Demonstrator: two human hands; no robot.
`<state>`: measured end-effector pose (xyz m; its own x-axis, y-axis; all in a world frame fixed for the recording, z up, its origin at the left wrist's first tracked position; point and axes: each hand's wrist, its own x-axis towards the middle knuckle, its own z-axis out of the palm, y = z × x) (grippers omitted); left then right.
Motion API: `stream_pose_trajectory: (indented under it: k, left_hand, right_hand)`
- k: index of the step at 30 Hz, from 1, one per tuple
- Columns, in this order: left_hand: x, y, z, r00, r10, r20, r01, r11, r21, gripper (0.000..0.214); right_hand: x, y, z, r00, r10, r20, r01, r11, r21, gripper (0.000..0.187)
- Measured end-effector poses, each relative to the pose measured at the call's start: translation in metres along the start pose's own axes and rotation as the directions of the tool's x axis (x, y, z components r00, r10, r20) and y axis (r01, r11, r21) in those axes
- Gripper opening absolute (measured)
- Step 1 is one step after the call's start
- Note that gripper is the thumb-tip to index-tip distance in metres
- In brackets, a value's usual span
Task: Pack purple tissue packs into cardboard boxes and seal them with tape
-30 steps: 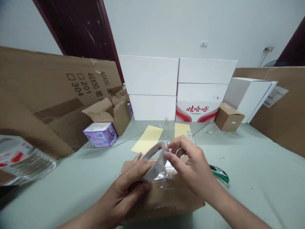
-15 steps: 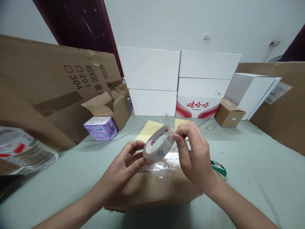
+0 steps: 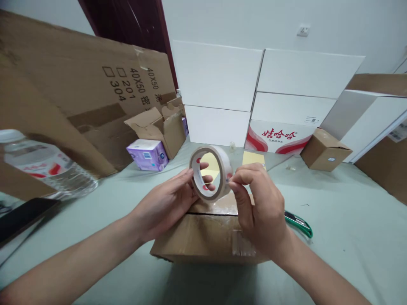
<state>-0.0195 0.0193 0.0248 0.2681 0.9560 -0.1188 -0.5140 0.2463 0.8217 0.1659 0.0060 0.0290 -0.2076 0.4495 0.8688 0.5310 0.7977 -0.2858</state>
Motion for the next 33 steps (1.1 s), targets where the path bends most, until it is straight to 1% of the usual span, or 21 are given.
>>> stream_pose_trajectory:
  k: [2, 4, 6, 8, 10, 13, 15, 17, 18, 19, 20, 21, 23, 25, 26, 28, 29, 30, 33]
  left_hand:
    - [-0.002, -0.002, 0.001, 1.0, 0.023, 0.011, -0.023, 1.0, -0.014, 0.026]
    - [-0.005, -0.003, 0.0, 0.997, 0.074, 0.029, -0.074, 0.997, 0.021, 0.031]
    - [-0.007, -0.004, -0.003, 0.985, 0.165, 0.048, -0.169, 0.983, 0.073, 0.039]
    - [-0.008, -0.003, -0.007, 0.963, 0.262, 0.067, -0.27, 0.948, 0.167, 0.043]
    - [-0.008, -0.002, -0.011, 0.943, 0.327, 0.061, -0.329, 0.89, 0.315, 0.041]
    - [-0.008, 0.0, -0.019, 0.912, 0.409, 0.024, -0.358, 0.769, 0.53, 0.039]
    - [-0.008, 0.001, -0.022, 0.91, 0.415, 0.028, -0.343, 0.71, 0.616, 0.039]
    - [-0.008, 0.001, -0.023, 0.923, 0.382, 0.053, -0.307, 0.646, 0.699, 0.039]
    - [-0.008, 0.002, -0.022, 0.924, 0.375, 0.07, -0.298, 0.595, 0.747, 0.038]
    - [-0.007, 0.003, -0.021, 0.915, 0.393, 0.095, -0.307, 0.522, 0.796, 0.036]
    - [-0.006, 0.003, -0.02, 0.891, 0.433, 0.138, -0.336, 0.423, 0.841, 0.033]
    - [-0.005, 0.004, -0.018, 0.851, 0.486, 0.198, -0.379, 0.309, 0.872, 0.029]
    - [-0.001, 0.005, -0.015, 0.755, 0.557, 0.346, -0.461, 0.075, 0.884, 0.024]
    - [0.004, 0.005, -0.012, 0.677, 0.556, 0.482, -0.51, -0.117, 0.852, 0.024]
    - [0.006, 0.004, -0.012, 0.655, 0.539, 0.53, -0.52, -0.187, 0.833, 0.026]
    - [0.008, 0.002, -0.012, 0.639, 0.504, 0.58, -0.517, -0.277, 0.81, 0.03]
    - [0.008, 0.002, -0.012, 0.639, 0.495, 0.589, -0.512, -0.299, 0.806, 0.031]
    - [0.008, 0.001, -0.013, 0.643, 0.491, 0.589, -0.505, -0.307, 0.807, 0.032]
    - [0.008, 0.0, -0.016, 0.656, 0.484, 0.579, -0.502, -0.293, 0.814, 0.033]
  right_hand:
    - [-0.002, 0.001, 0.001, 0.998, -0.002, 0.066, 0.0, 1.0, 0.028, 0.017]
    - [-0.007, 0.004, 0.0, 0.99, -0.007, 0.14, -0.003, 0.997, 0.071, 0.017]
    - [-0.014, 0.008, -0.004, 0.975, -0.008, 0.223, -0.018, 0.993, 0.116, 0.017]
    - [-0.021, 0.012, -0.01, 0.945, -0.014, 0.328, -0.038, 0.988, 0.152, 0.016]
    - [-0.026, 0.018, -0.016, 0.903, -0.028, 0.428, -0.054, 0.982, 0.178, 0.016]
    - [-0.028, 0.026, -0.021, 0.858, -0.051, 0.512, -0.066, 0.976, 0.208, 0.016]
    - [-0.029, 0.03, -0.022, 0.835, -0.066, 0.547, -0.06, 0.976, 0.208, 0.017]
    - [-0.03, 0.032, -0.022, 0.816, -0.068, 0.574, -0.045, 0.982, 0.181, 0.016]
    - [-0.031, 0.033, -0.021, 0.812, -0.067, 0.58, -0.036, 0.986, 0.164, 0.016]
    - [-0.031, 0.032, -0.021, 0.811, -0.064, 0.582, -0.027, 0.989, 0.147, 0.016]
    - [-0.032, 0.032, -0.02, 0.811, -0.065, 0.581, -0.015, 0.991, 0.133, 0.015]
    - [-0.033, 0.031, -0.02, 0.814, -0.069, 0.577, 0.0, 0.993, 0.12, 0.015]
    - [-0.035, 0.029, -0.02, 0.815, -0.076, 0.574, 0.026, 0.995, 0.095, 0.015]
    - [-0.036, 0.028, -0.02, 0.81, -0.088, 0.58, 0.054, 0.996, 0.075, 0.016]
    - [-0.036, 0.027, -0.021, 0.807, -0.095, 0.582, 0.069, 0.995, 0.066, 0.016]
    - [-0.037, 0.026, -0.021, 0.807, -0.109, 0.581, 0.097, 0.994, 0.052, 0.017]
    - [-0.038, 0.025, -0.021, 0.805, -0.118, 0.581, 0.11, 0.993, 0.05, 0.018]
    - [-0.039, 0.025, -0.022, 0.805, -0.13, 0.58, 0.122, 0.991, 0.053, 0.018]
    - [-0.04, 0.025, -0.023, 0.795, -0.155, 0.587, 0.145, 0.987, 0.064, 0.02]
